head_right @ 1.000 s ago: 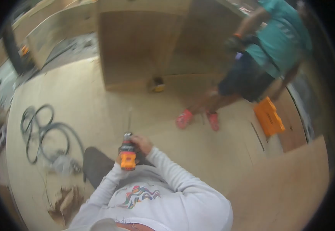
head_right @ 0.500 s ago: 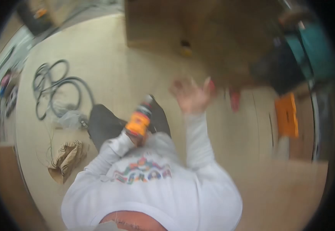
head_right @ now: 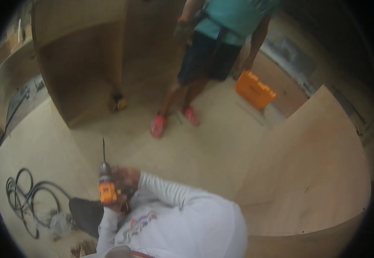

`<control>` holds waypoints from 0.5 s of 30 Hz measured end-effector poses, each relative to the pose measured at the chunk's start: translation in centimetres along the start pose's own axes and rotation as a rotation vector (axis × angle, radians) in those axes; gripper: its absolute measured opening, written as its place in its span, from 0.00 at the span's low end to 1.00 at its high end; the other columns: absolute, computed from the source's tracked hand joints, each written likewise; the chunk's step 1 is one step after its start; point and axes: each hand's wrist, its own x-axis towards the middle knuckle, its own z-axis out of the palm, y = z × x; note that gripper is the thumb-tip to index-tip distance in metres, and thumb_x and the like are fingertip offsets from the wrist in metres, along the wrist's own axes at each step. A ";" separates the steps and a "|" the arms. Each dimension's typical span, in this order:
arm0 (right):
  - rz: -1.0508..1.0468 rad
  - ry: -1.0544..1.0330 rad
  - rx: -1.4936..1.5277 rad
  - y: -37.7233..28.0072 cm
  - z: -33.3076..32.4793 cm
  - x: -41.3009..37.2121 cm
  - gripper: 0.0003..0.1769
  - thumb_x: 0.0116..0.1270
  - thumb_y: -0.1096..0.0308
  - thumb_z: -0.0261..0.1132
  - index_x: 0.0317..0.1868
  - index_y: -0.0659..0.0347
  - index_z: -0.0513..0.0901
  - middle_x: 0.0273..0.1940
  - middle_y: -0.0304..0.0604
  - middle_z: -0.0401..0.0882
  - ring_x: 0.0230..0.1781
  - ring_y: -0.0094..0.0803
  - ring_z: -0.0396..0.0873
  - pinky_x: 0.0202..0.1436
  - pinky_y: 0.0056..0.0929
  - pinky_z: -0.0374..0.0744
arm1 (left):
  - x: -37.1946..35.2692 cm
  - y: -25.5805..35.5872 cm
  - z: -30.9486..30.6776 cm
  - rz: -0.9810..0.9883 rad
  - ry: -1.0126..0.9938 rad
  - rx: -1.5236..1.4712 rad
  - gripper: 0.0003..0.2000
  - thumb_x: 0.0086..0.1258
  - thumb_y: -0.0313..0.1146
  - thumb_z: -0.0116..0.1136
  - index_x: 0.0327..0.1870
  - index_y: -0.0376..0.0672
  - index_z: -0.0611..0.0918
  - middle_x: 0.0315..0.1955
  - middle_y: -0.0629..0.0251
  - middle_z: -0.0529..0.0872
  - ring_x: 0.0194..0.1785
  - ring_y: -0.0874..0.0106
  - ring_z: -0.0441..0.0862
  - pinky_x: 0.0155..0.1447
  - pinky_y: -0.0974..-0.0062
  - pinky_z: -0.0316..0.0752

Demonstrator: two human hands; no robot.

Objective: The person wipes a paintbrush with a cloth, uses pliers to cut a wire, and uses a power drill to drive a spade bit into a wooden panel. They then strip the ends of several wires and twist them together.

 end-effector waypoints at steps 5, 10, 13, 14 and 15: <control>0.103 -0.065 -0.111 -2.0 9.8 -2.4 0.16 0.60 0.58 0.56 0.40 0.63 0.73 0.38 0.51 0.77 0.37 0.41 0.79 0.45 0.40 0.77 | 2.9 1.6 1.1 0.216 0.197 0.176 0.25 0.49 0.37 0.60 0.51 0.45 0.69 0.44 0.59 0.74 0.49 0.62 0.73 0.53 0.69 0.69; 0.056 -0.057 0.050 -3.3 10.6 -1.6 0.13 0.59 0.61 0.57 0.38 0.64 0.73 0.31 0.47 0.78 0.32 0.41 0.79 0.44 0.44 0.78 | 3.5 1.1 1.9 0.183 0.109 0.118 0.25 0.50 0.37 0.60 0.51 0.44 0.69 0.44 0.60 0.74 0.49 0.62 0.73 0.52 0.69 0.70; 0.022 -0.013 -0.074 -4.2 8.8 0.1 0.11 0.56 0.66 0.56 0.34 0.66 0.74 0.29 0.48 0.77 0.30 0.42 0.78 0.47 0.46 0.76 | 3.0 0.7 2.0 0.185 0.067 0.143 0.25 0.51 0.37 0.59 0.51 0.44 0.68 0.43 0.61 0.74 0.49 0.63 0.73 0.52 0.69 0.70; 0.053 -0.013 -0.066 -4.4 9.0 0.1 0.11 0.56 0.66 0.56 0.34 0.66 0.74 0.29 0.48 0.77 0.30 0.42 0.78 0.47 0.46 0.76 | 2.4 0.6 2.0 0.169 0.039 0.140 0.25 0.51 0.37 0.59 0.51 0.44 0.68 0.43 0.61 0.74 0.48 0.63 0.73 0.52 0.69 0.70; 0.009 -0.103 -0.138 -4.4 8.9 -0.1 0.11 0.57 0.66 0.55 0.35 0.67 0.74 0.29 0.48 0.77 0.31 0.43 0.78 0.48 0.46 0.76 | 2.0 0.5 2.1 0.238 0.109 0.196 0.23 0.52 0.37 0.60 0.50 0.44 0.69 0.42 0.62 0.75 0.46 0.64 0.75 0.50 0.68 0.71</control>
